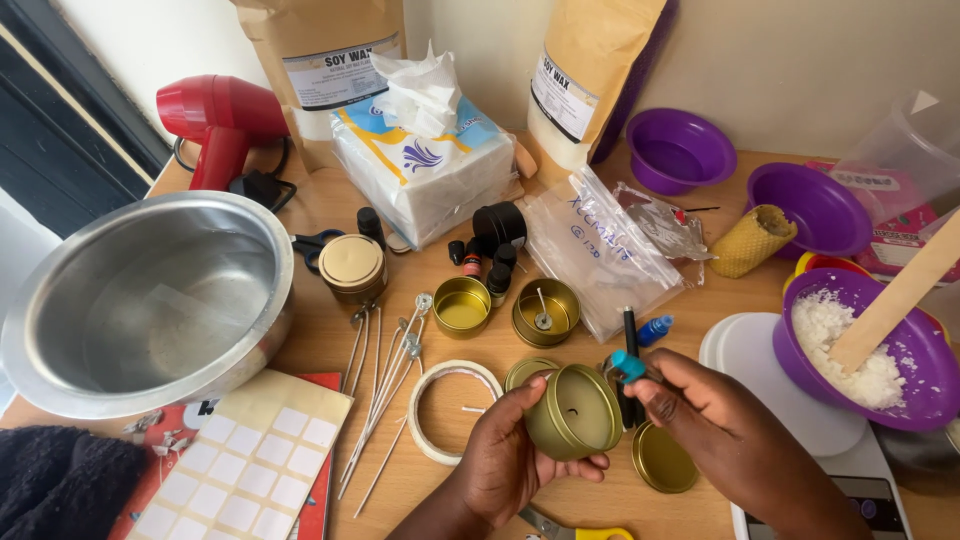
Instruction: Smoothing the top surface of a candle with a lighter and then placing a lid on the tin to seal it.
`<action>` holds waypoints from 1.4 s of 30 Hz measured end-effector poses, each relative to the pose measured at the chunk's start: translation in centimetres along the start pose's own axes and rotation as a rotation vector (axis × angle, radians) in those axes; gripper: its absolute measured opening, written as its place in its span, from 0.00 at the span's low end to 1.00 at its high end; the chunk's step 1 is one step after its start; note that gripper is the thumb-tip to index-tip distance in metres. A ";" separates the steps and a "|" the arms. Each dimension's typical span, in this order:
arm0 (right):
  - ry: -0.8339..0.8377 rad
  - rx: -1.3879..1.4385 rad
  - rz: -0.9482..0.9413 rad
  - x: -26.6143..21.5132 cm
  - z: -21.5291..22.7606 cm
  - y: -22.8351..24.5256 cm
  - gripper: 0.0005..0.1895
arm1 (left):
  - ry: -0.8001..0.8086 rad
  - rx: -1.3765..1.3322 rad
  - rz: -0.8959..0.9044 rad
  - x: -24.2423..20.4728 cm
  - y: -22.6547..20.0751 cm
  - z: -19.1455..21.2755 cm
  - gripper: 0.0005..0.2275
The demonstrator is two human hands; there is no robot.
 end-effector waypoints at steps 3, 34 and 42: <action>-0.080 -0.219 -0.107 -0.2 0.2 0.6 0.23 | 0.102 0.009 0.050 -0.5 0.0 -0.4 0.25; -0.028 -1.042 -0.026 2.4 -5.1 3.5 0.32 | -0.051 0.113 0.133 -1.8 0.2 0.2 0.23; -0.004 -1.108 -0.089 2.7 -5.5 3.5 0.31 | -0.055 0.127 0.093 -1.7 0.0 0.4 0.22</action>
Point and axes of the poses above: each hand's wrist, its own x-axis towards the middle knuckle, its own z-axis out of the back of the hand, y = z × x, the point moved 4 cm from there along x, towards the middle knuckle, and after that the axes turned 9 degrees about z, right-handed, at the moved point
